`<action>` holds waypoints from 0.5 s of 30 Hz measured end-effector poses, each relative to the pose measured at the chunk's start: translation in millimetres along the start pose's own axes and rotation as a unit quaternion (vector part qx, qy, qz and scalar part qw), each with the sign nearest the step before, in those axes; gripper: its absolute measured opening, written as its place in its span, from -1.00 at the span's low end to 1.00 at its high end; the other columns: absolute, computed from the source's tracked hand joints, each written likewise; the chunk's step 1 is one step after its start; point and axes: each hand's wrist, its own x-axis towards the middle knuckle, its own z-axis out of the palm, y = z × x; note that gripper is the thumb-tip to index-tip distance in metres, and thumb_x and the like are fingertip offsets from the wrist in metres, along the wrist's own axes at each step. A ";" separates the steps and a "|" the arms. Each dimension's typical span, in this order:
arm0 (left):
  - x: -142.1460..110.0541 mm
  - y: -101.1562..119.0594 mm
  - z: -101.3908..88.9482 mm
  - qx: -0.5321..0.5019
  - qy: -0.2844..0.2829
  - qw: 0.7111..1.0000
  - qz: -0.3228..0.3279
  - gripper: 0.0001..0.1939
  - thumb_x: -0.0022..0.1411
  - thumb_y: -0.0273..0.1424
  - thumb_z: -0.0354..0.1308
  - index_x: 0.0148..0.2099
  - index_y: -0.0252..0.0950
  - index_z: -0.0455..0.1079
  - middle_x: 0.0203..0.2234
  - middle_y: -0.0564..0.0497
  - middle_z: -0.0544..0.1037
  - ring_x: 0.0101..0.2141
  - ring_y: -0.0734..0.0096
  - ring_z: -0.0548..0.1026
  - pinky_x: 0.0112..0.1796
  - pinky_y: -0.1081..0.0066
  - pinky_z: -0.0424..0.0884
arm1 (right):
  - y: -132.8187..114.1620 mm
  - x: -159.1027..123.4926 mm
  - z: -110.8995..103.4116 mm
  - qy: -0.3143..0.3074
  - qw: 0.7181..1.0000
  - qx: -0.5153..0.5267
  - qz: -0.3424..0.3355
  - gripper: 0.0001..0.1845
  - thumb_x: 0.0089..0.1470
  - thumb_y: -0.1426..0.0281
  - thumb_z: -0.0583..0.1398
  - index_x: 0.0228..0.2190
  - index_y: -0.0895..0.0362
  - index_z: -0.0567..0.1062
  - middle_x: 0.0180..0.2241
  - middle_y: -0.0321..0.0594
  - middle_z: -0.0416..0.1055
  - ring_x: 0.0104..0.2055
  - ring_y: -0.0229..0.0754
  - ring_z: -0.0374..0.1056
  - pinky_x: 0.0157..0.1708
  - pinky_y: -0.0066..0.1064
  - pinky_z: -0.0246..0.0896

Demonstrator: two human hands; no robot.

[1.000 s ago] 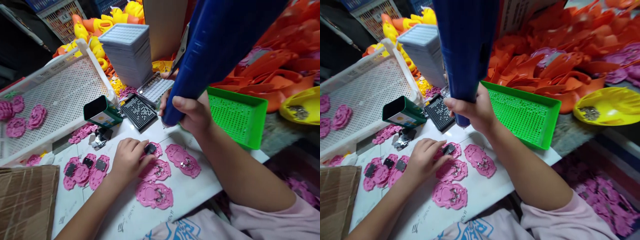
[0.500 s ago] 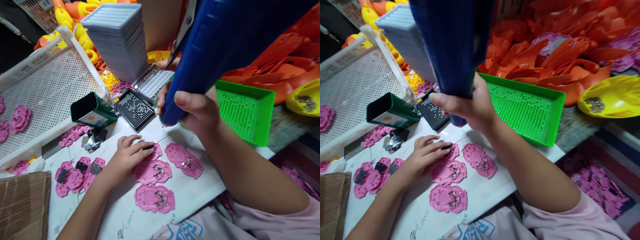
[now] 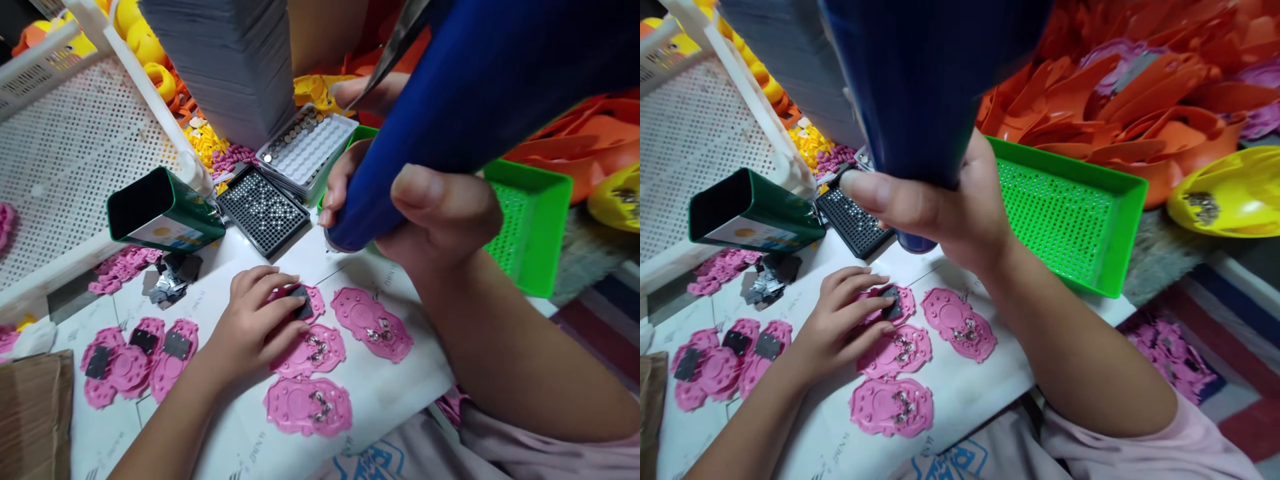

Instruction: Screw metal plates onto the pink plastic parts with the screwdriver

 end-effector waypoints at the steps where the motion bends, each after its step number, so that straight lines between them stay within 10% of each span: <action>1: -0.6 -0.1 -0.1 -0.008 0.001 1.000 -0.003 -0.77 0.22 -0.41 0.20 -0.06 -0.29 0.39 -0.05 -0.14 0.47 0.02 0.12 0.28 0.01 0.03 0.26 | -1.1 0.2 0.9 -0.004 1.000 0.003 -0.004 -0.59 -0.30 0.00 0.34 -0.56 0.03 0.41 -0.67 -0.42 0.30 -0.60 -0.22 0.29 -0.59 -0.34 0.26; 7: -0.4 -0.9 -0.6 -0.049 -0.004 0.999 -0.011 -0.77 0.21 -0.47 0.19 -0.06 -0.28 0.43 -0.11 -0.10 0.50 -0.01 0.13 0.28 -0.03 0.05 0.28 | -7.9 0.9 6.6 0.027 0.999 0.002 -0.027 -0.61 -0.19 -0.02 0.30 -0.48 0.04 0.49 -0.20 -0.40 0.45 -0.54 -0.26 0.31 -0.63 -0.28 0.26; 15: 1.6 -4.2 -2.4 -0.080 -0.002 0.997 -0.005 -0.79 0.17 -0.50 0.22 -0.10 -0.33 0.45 -0.21 -0.10 0.52 -0.08 0.18 0.29 -0.07 0.12 0.29 | -22.5 11.3 17.9 0.113 0.984 -0.099 0.097 -0.47 -0.05 -0.21 0.07 -0.55 -0.04 0.47 -0.80 -0.40 0.12 -0.69 -0.19 0.22 -0.69 -0.25 0.16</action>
